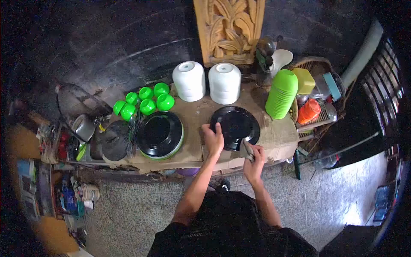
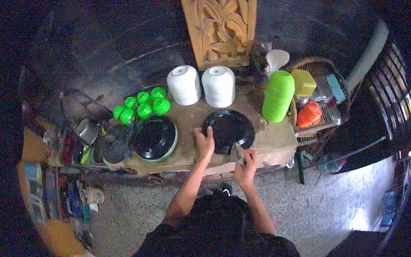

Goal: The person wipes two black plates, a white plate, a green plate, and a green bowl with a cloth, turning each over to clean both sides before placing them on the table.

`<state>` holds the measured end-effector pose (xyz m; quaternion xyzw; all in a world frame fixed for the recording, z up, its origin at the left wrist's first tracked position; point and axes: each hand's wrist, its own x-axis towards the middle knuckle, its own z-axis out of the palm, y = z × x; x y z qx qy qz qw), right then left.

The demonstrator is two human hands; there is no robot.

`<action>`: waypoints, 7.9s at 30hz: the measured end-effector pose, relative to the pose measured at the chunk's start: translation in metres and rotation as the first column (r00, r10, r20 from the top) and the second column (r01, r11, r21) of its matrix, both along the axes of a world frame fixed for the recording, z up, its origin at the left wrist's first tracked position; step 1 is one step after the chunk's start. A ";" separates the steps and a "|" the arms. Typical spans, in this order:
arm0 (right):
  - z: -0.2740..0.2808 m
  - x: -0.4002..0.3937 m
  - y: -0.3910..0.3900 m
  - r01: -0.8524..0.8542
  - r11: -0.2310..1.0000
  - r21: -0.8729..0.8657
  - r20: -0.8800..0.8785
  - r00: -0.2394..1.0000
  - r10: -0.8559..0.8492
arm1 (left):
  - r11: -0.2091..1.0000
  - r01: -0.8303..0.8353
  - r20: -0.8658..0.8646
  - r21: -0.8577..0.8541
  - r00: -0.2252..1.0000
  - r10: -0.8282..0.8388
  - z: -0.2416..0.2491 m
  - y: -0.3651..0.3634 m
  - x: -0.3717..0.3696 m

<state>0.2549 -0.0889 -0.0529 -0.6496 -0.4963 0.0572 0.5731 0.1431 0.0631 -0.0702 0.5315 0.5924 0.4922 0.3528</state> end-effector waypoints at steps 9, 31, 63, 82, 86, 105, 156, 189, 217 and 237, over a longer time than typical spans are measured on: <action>0.005 0.016 0.018 -0.147 0.979 -0.138 0.070 0.985 0.157 | 0.930 0.278 -0.514 -0.242 0.775 -0.366 0.043 0.019 -0.054; 0.013 0.016 0.019 -0.148 0.967 -0.205 0.045 0.986 0.160 | 0.860 -0.510 -0.607 -0.018 0.689 0.396 0.024 0.036 -0.285; -0.001 0.019 0.020 -0.134 0.974 -0.181 0.036 0.989 0.143 | 0.859 -0.475 -0.500 0.191 0.706 0.502 0.032 0.028 -0.273; -0.001 0.022 0.019 -0.145 0.979 -0.144 0.067 0.986 0.155 | 0.784 -0.576 -0.422 0.231 0.667 0.614 0.038 0.036 -0.278; -0.001 0.020 0.019 -0.141 0.981 -0.134 0.061 0.987 0.150 | 0.823 -0.565 -0.230 0.057 0.795 0.562 0.037 0.042 -0.288; 0.003 0.020 0.016 -0.148 0.974 -0.169 0.058 0.985 0.160 | 0.891 -0.298 -0.377 -0.344 0.912 0.160 0.087 0.033 -0.292; 0.074 -0.047 0.040 -0.305 0.928 -0.212 0.503 0.780 0.371 | 0.928 0.157 0.710 -0.339 0.690 0.143 0.010 -0.044 -0.062; 0.071 0.008 0.040 -0.182 0.967 -0.175 0.483 0.840 0.246 | 0.920 0.238 0.816 -0.311 0.562 0.131 0.016 -0.043 -0.065; 0.115 -0.003 0.076 -0.071 0.993 -0.092 0.434 0.895 0.104 | 0.908 0.354 0.861 -0.223 0.508 0.013 0.040 -0.049 -0.077; 0.057 -0.023 0.010 -0.452 0.891 -0.039 0.557 0.731 0.395 | 0.966 0.153 0.921 -0.207 0.365 0.139 0.055 -0.034 -0.080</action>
